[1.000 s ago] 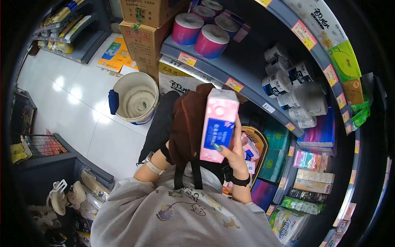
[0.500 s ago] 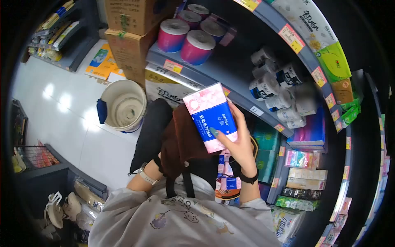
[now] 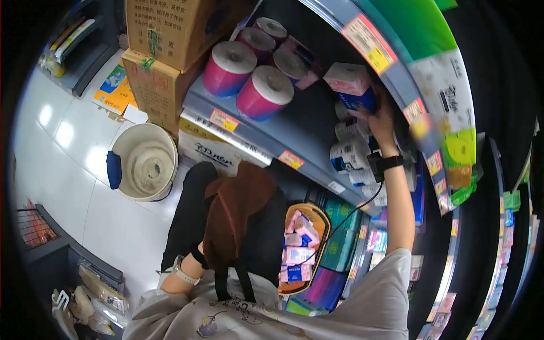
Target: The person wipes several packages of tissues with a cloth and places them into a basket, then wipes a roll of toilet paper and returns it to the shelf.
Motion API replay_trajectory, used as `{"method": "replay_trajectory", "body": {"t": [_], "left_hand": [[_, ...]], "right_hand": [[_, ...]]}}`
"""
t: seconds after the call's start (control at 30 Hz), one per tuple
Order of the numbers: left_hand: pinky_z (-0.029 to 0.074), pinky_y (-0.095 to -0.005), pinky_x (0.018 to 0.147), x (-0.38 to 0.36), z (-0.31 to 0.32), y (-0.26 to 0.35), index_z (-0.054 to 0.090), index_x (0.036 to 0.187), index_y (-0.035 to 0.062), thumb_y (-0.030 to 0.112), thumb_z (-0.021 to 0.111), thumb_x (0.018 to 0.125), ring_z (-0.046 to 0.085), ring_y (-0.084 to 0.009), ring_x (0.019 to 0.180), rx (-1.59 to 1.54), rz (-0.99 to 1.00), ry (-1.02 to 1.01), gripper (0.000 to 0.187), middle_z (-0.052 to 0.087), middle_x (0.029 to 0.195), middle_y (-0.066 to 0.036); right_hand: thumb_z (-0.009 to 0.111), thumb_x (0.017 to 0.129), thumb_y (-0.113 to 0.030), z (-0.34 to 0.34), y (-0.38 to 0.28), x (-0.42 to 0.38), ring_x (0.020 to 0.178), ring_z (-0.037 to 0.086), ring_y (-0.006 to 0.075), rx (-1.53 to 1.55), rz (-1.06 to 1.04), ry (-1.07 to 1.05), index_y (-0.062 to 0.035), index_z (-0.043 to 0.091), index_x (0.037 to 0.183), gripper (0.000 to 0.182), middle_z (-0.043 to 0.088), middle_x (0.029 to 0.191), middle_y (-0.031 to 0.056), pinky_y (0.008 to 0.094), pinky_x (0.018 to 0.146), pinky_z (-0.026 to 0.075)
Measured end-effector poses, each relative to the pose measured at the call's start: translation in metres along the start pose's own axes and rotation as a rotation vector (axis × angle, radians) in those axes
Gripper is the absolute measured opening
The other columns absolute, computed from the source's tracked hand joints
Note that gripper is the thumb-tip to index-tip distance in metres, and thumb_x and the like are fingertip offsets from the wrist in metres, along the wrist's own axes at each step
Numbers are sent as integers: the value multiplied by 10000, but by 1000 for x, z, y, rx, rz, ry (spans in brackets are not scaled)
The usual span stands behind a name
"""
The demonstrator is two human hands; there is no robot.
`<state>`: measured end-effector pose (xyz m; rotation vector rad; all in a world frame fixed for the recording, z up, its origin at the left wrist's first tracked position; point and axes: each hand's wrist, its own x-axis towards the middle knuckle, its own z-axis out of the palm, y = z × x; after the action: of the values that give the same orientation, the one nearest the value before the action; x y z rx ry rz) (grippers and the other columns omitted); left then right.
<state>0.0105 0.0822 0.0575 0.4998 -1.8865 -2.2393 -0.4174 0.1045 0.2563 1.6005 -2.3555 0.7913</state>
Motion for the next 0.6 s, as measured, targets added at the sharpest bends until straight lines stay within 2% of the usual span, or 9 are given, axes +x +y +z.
{"method": "replay_trajectory", "body": {"t": [0.07,0.1,0.13,0.2,0.23,0.33,0.37,0.47,0.6], "left_hand": [[316,-268,871,4,-5,-1,374,1131,72,149,417,827,381,-121,1043,-18,-15,-5,316,382,1163,-70],[317,-268,870,7,-7,-2,375,1129,72,149,416,827,382,-120,1042,-24,-25,-7,314,382,1162,-69],[318,-268,869,9,-10,-4,376,1128,72,149,416,828,382,-119,1041,-29,-31,-5,313,383,1160,-69],[319,-267,867,16,-14,-5,378,1126,72,148,415,828,383,-117,1039,-47,-41,4,309,385,1158,-68],[320,-267,866,19,-17,-6,379,1125,73,148,414,829,384,-117,1038,-53,-47,10,308,386,1157,-68],[322,-265,863,31,-25,-7,381,1121,73,148,413,829,385,-114,1035,-68,-50,18,303,388,1153,-67],[323,-265,862,32,-27,-7,382,1120,73,148,412,830,386,-113,1034,-74,-54,21,301,389,1152,-66],[325,-264,859,38,-32,-9,385,1116,74,147,411,831,387,-110,1031,-79,-60,29,296,391,1148,-65],[327,-263,856,40,-35,-11,388,1112,75,146,409,832,389,-107,1027,-88,-65,36,289,394,1143,-64]], "right_hand": [[683,597,-46,11,37,32,1040,452,246,-330,-55,16,-34,377,1179,657,485,1103,141,323,901,325],[700,588,-87,14,42,46,1029,458,258,-360,13,-43,-46,397,1165,653,491,1091,147,336,887,338],[700,588,-87,18,47,56,1029,458,258,-358,9,-48,-46,397,1165,653,491,1091,147,336,887,338],[707,574,-80,25,50,76,1026,461,255,-358,-154,-73,-48,414,1150,647,494,1084,145,335,888,344],[712,555,-70,33,80,85,1034,456,249,-234,-48,-79,-57,431,1133,644,499,1079,132,334,892,344],[709,540,-46,38,87,96,1039,453,245,-364,-151,-105,-65,437,1127,648,501,1079,120,338,894,344],[703,532,-24,36,81,99,1035,459,245,-273,37,-188,-64,450,1116,637,503,1083,117,337,894,348],[702,526,-8,43,109,104,1019,472,237,-346,-89,-144,-61,466,1099,622,507,1084,109,333,885,357],[701,520,5,53,106,110,1019,474,224,-339,-50,-234,-58,472,1091,619,512,1083,98,330,884,360]]}}
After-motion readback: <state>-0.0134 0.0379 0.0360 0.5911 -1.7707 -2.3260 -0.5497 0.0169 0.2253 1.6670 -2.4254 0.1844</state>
